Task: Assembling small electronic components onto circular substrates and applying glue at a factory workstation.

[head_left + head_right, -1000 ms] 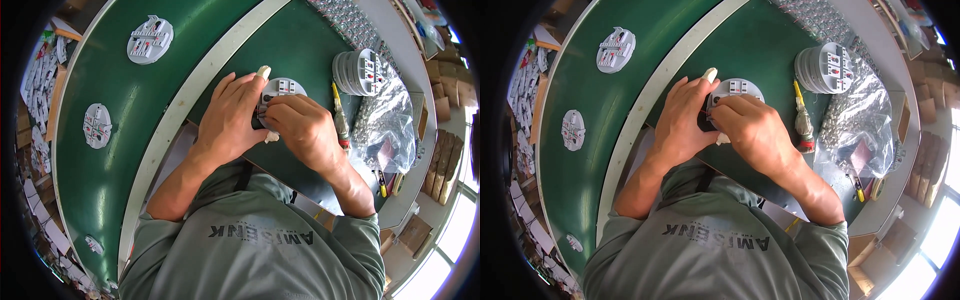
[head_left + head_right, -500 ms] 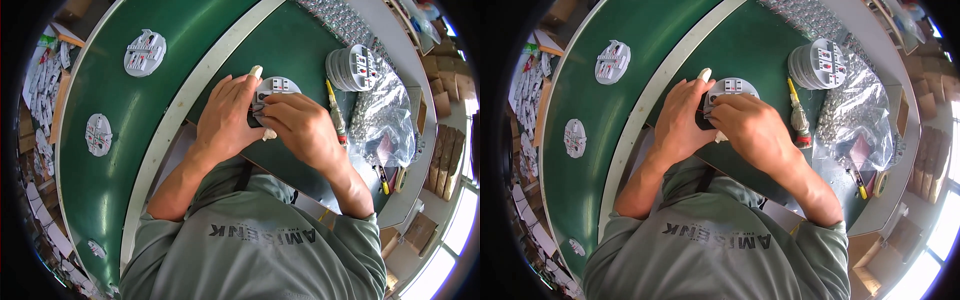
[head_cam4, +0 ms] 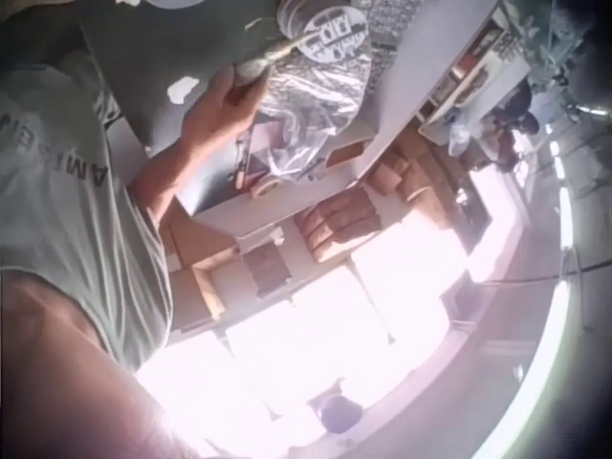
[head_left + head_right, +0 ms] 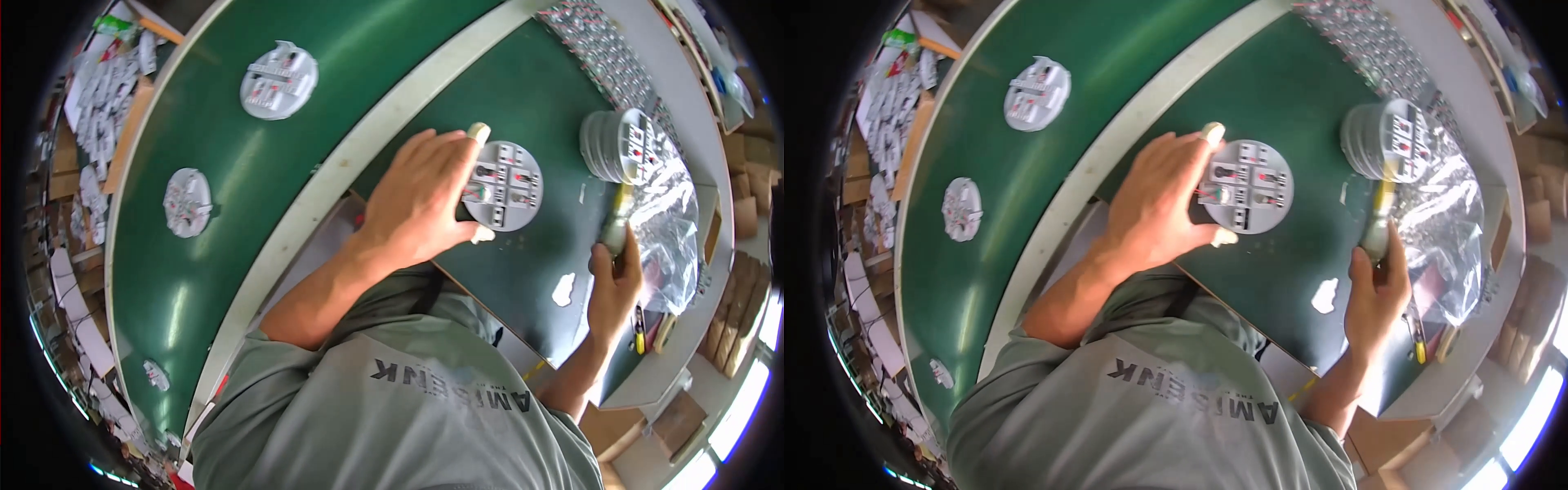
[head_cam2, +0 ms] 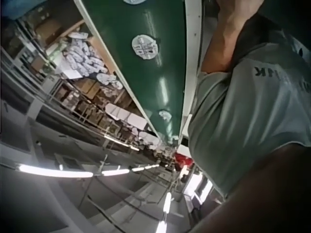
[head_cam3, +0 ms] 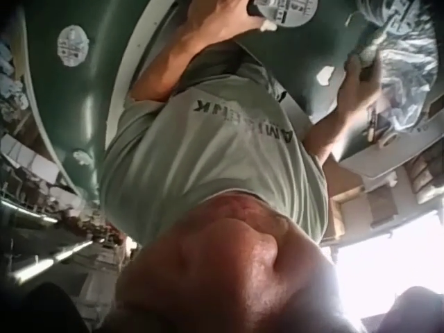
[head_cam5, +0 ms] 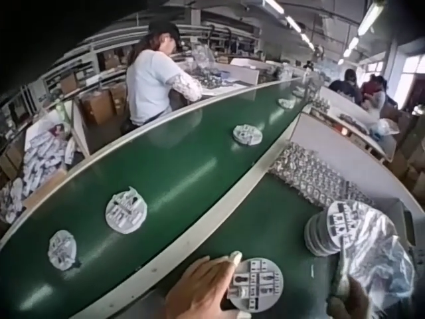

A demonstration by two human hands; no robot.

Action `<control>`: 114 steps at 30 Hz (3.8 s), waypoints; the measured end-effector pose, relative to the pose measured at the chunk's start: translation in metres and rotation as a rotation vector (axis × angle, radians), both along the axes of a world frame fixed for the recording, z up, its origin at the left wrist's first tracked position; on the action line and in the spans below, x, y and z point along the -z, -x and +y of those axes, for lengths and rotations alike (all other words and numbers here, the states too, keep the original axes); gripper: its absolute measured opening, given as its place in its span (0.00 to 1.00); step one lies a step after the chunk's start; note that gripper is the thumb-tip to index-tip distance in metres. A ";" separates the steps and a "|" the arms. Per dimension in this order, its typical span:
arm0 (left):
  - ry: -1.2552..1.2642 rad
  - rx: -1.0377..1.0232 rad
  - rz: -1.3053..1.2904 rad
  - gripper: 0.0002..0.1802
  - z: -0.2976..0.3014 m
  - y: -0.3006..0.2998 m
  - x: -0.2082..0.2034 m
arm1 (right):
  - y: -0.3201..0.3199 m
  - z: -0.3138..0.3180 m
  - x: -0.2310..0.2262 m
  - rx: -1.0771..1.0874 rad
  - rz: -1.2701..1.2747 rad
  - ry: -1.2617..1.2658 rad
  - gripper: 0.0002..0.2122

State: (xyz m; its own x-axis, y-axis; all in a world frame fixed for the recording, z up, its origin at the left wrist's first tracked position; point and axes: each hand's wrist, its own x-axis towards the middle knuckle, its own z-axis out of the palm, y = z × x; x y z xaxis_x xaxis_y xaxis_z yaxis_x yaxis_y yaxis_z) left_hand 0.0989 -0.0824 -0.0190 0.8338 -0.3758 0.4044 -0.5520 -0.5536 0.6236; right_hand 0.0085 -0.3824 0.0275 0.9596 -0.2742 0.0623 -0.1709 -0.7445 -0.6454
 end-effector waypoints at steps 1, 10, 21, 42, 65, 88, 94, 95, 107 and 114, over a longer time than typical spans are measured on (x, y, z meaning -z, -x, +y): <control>0.019 0.012 0.009 0.70 -0.002 0.000 0.000 | 0.003 0.000 0.003 0.049 -0.133 -0.366 0.29; -0.096 0.002 0.018 0.64 0.000 -0.006 0.002 | -0.056 0.109 -0.004 -0.302 -0.231 -0.594 0.25; -0.039 -0.015 0.031 0.61 -0.011 -0.011 0.002 | -0.065 0.103 0.011 -0.422 -0.370 -0.161 0.21; -0.145 0.016 0.043 0.61 -0.028 -0.026 0.003 | -0.080 0.068 0.022 -0.233 -0.285 -0.196 0.22; -0.123 0.034 0.008 0.61 -0.036 -0.048 0.013 | -0.098 0.054 0.022 -0.294 -0.209 0.126 0.07; -0.126 0.069 0.158 0.62 -0.036 -0.056 -0.001 | -0.124 0.030 0.022 -0.637 -0.141 0.130 0.46; -0.072 0.267 0.130 0.63 -0.031 -0.062 -0.002 | -0.101 0.028 0.023 -0.590 -0.143 0.096 0.43; -0.066 0.294 0.148 0.63 -0.030 -0.063 0.000 | -0.095 0.029 0.023 -0.575 -0.154 0.101 0.43; 0.206 0.089 0.253 0.37 -0.017 -0.054 0.002 | 0.045 -0.140 -0.120 0.387 -0.217 0.163 0.37; 0.152 0.115 0.022 0.29 -0.057 -0.066 0.005 | 0.162 -0.547 -0.019 0.663 0.073 0.542 0.31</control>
